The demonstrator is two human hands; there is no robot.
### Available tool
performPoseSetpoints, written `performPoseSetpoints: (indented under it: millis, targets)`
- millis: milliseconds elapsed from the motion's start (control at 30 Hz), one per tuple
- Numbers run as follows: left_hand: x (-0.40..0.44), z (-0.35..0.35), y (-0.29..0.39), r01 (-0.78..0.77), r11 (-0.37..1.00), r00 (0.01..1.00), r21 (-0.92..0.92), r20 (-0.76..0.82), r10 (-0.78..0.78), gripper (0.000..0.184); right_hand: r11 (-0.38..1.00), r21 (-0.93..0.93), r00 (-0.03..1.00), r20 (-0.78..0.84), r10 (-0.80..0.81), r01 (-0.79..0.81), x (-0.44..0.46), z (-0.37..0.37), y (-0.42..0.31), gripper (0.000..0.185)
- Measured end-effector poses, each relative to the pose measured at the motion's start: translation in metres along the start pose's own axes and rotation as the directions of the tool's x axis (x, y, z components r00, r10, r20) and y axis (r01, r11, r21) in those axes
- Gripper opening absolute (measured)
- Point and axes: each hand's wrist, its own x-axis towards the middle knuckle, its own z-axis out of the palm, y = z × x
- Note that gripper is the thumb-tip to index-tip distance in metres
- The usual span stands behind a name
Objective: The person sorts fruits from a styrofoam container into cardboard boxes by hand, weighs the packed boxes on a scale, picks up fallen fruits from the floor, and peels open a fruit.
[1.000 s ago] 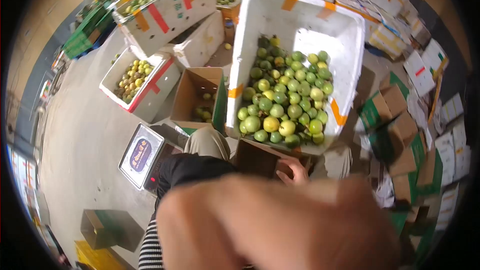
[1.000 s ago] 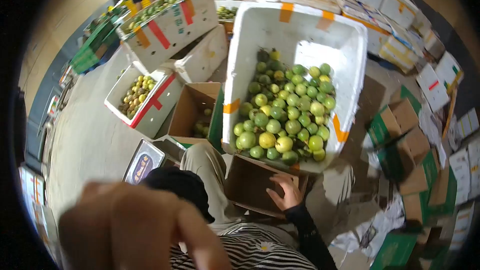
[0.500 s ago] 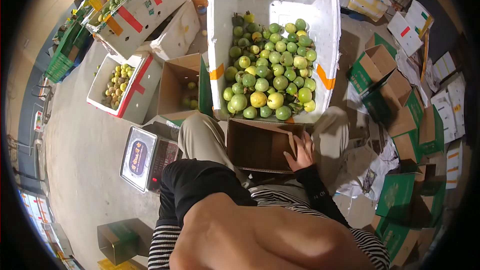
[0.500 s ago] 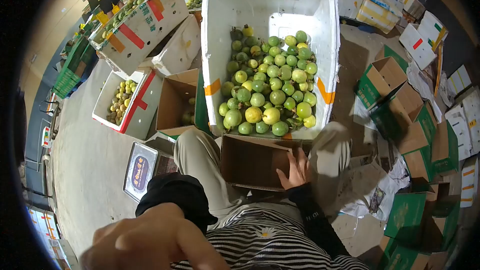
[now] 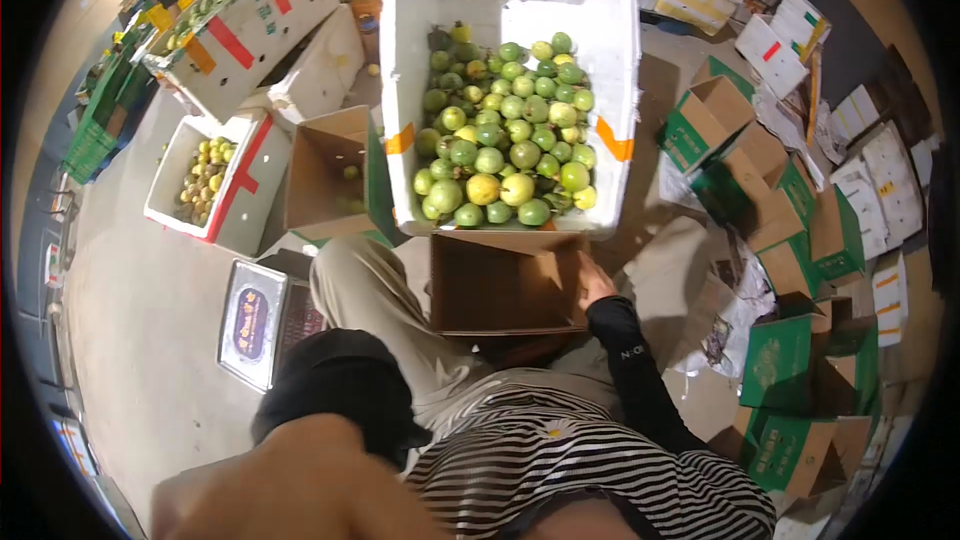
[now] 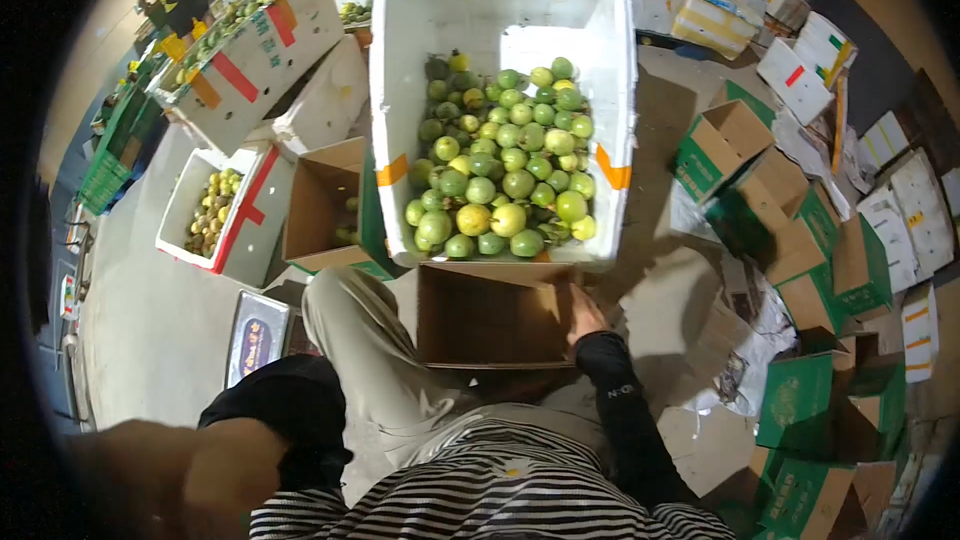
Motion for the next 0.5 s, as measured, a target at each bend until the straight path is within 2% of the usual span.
performPoseSetpoints:
  millis: [100,233,267,300,333,367,400,433,467,500]
  targets:
    - [0.0,-0.005,0.0,0.012,1.0,0.999,-0.003,0.043,-0.012,0.028,0.993,-0.067,0.958,-0.266,-0.111,0.097,0.004,-0.008,-0.008,0.057]
    - [-0.013,-0.025,-0.003,0.112,0.994,0.988,0.01,0.103,-0.112,0.03,0.96,0.062,0.874,-0.433,-0.22,0.273,0.039,-0.02,-0.004,0.047]
    - [-0.02,-0.034,-0.005,0.156,0.988,0.982,0.016,0.104,-0.156,0.031,0.918,0.329,0.902,-0.427,-0.063,0.22,0.056,-0.017,0.0,0.047]
    - [-0.026,-0.045,-0.012,0.212,0.977,0.972,0.028,0.095,-0.213,0.031,0.805,0.572,0.925,-0.372,0.084,0.156,0.08,-0.005,0.01,0.047]
    - [-0.037,-0.057,-0.025,0.279,0.958,0.958,0.062,0.045,-0.282,0.032,0.63,0.773,0.939,-0.272,0.211,0.082,0.107,0.01,0.022,0.047]
    - [-0.05,-0.069,-0.044,0.38,0.917,0.925,0.124,-0.065,-0.375,0.032,0.482,0.876,0.935,-0.164,0.313,-0.008,0.13,0.016,0.026,0.047]
    - [-0.066,-0.079,-0.073,0.531,0.832,0.831,0.159,-0.286,-0.476,0.033,0.341,0.936,0.912,-0.064,0.406,-0.086,0.152,0.021,0.03,0.047]
    - [-0.083,-0.092,-0.111,0.681,0.725,0.659,0.104,-0.518,-0.545,0.033,0.217,0.965,0.879,0.023,0.477,-0.143,0.172,0.029,0.036,0.046]
    - [-0.09,-0.095,-0.155,0.527,0.745,0.3,-0.408,-0.731,-0.613,0.043,0.131,0.974,0.843,0.088,0.531,-0.184,0.189,0.033,0.04,0.046]
    - [-0.136,-0.106,-0.199,0.753,0.589,0.16,-0.294,-0.786,-0.597,0.053,0.084,0.974,0.815,0.128,0.565,-0.211,0.2,0.038,0.043,0.046]
